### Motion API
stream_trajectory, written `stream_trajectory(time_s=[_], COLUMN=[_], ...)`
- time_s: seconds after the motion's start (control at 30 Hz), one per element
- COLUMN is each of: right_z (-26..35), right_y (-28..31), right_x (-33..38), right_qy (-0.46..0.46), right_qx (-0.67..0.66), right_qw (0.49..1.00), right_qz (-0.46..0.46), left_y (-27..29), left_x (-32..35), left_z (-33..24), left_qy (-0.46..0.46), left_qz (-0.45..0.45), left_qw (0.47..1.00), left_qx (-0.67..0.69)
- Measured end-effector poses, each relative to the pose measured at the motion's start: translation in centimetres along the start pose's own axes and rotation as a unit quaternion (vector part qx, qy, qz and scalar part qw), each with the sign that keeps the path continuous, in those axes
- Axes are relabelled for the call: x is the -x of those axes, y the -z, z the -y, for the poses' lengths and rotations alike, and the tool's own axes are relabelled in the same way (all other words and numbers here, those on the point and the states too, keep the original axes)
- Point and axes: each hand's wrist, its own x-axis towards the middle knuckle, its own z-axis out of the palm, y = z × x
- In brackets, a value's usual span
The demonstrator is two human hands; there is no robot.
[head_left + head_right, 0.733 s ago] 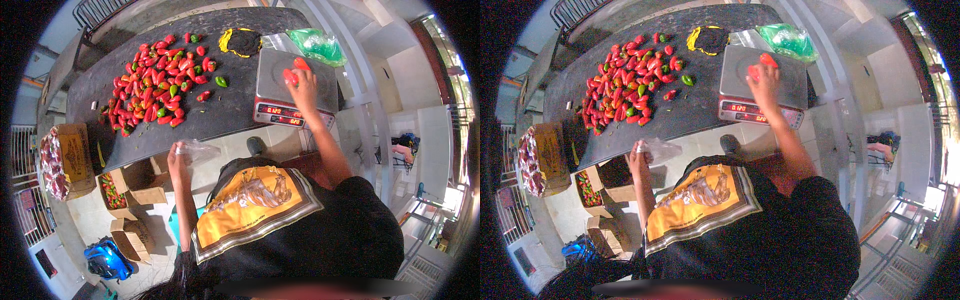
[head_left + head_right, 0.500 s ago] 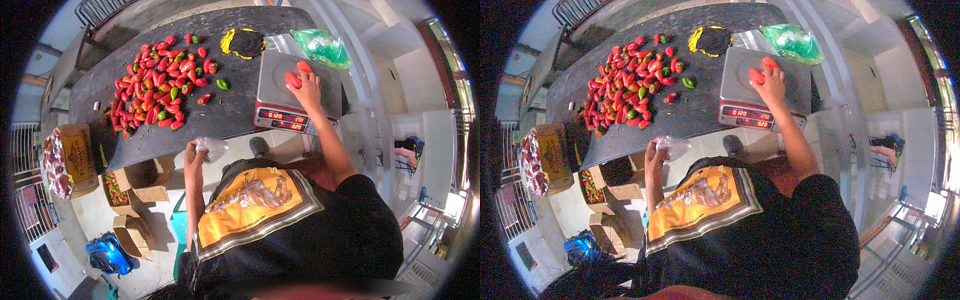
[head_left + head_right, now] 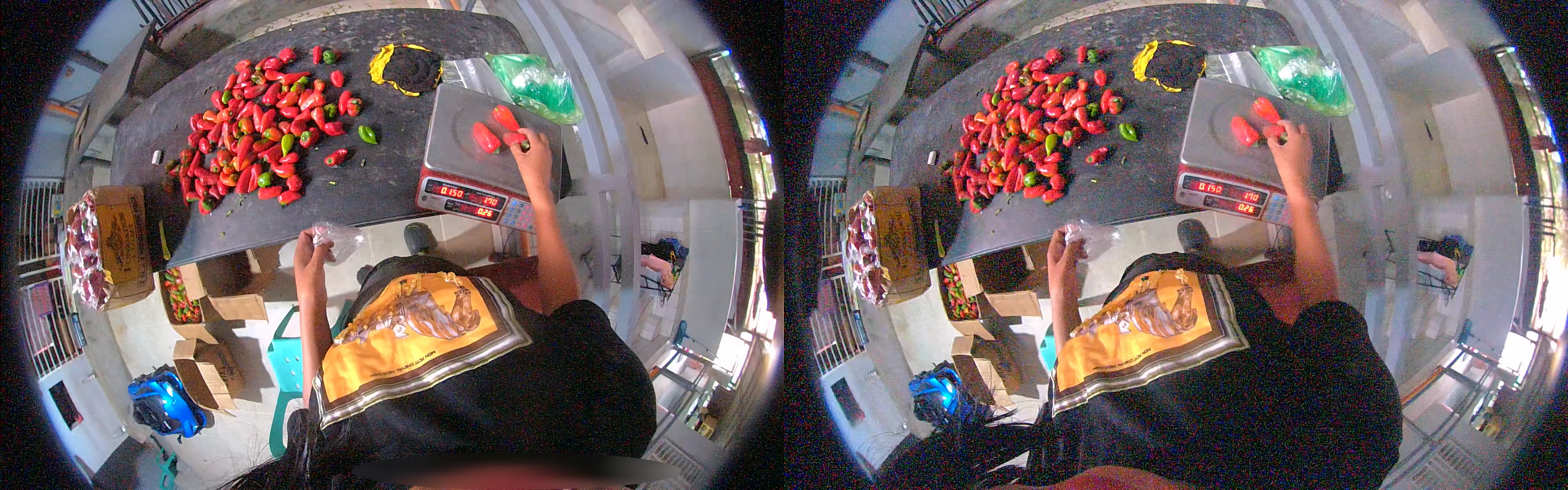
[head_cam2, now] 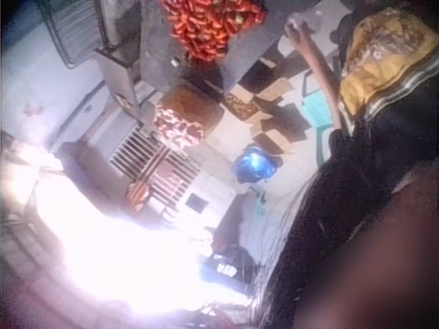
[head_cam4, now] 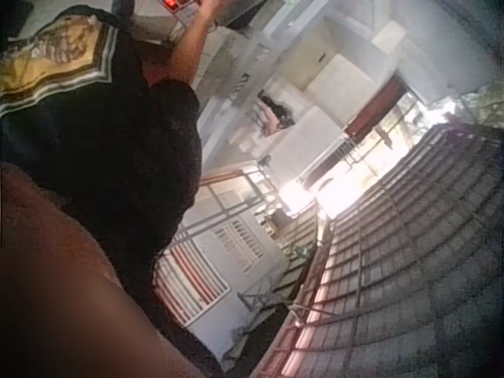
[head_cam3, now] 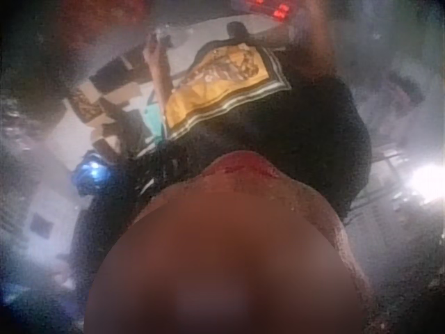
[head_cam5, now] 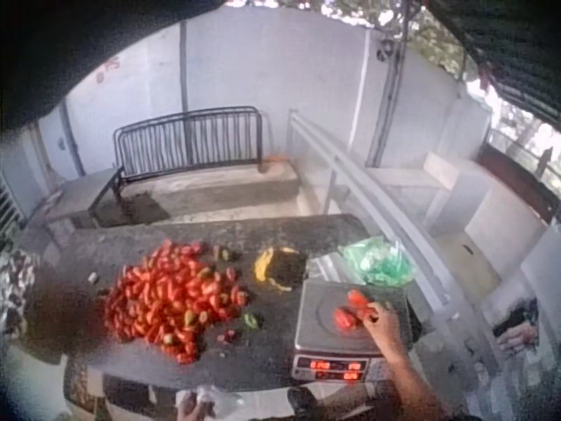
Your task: The person selects red and green peppers from a large pile on a table, places them on a digital scale, and then transfers them into a plastic bag. They tie the bag and place it into a cardboard box. This process is repeated multiple times throughout the video.
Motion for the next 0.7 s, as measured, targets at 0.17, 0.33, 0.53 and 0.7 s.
stream_trajectory(time_s=[0.17, 0.33, 0.53, 0.7], right_z=[0.7, 3.8, 6.2, 7.3], right_y=[0.5, -3.4, -5.3, -5.3], right_x=[-2.5, -2.1, 0.2, -0.8], right_qy=[0.037, 0.063, 0.135, 0.07], right_qx=[0.079, 0.034, 0.093, -0.193], right_qw=[0.993, 0.997, 0.985, 0.956], right_qz=[0.083, 0.03, 0.053, 0.208], left_y=[-1.0, -1.2, -2.1, -0.9], left_x=[-0.1, -0.1, -1.3, -2.7], left_z=[-1.8, -2.5, -4.5, -3.6], left_qy=[-0.004, -0.021, -0.061, -0.056], left_qz=[0.007, 0.023, 0.018, -0.029], left_qw=[0.999, 1.0, 0.997, 0.992], left_qx=[-0.047, 0.006, 0.041, 0.105])
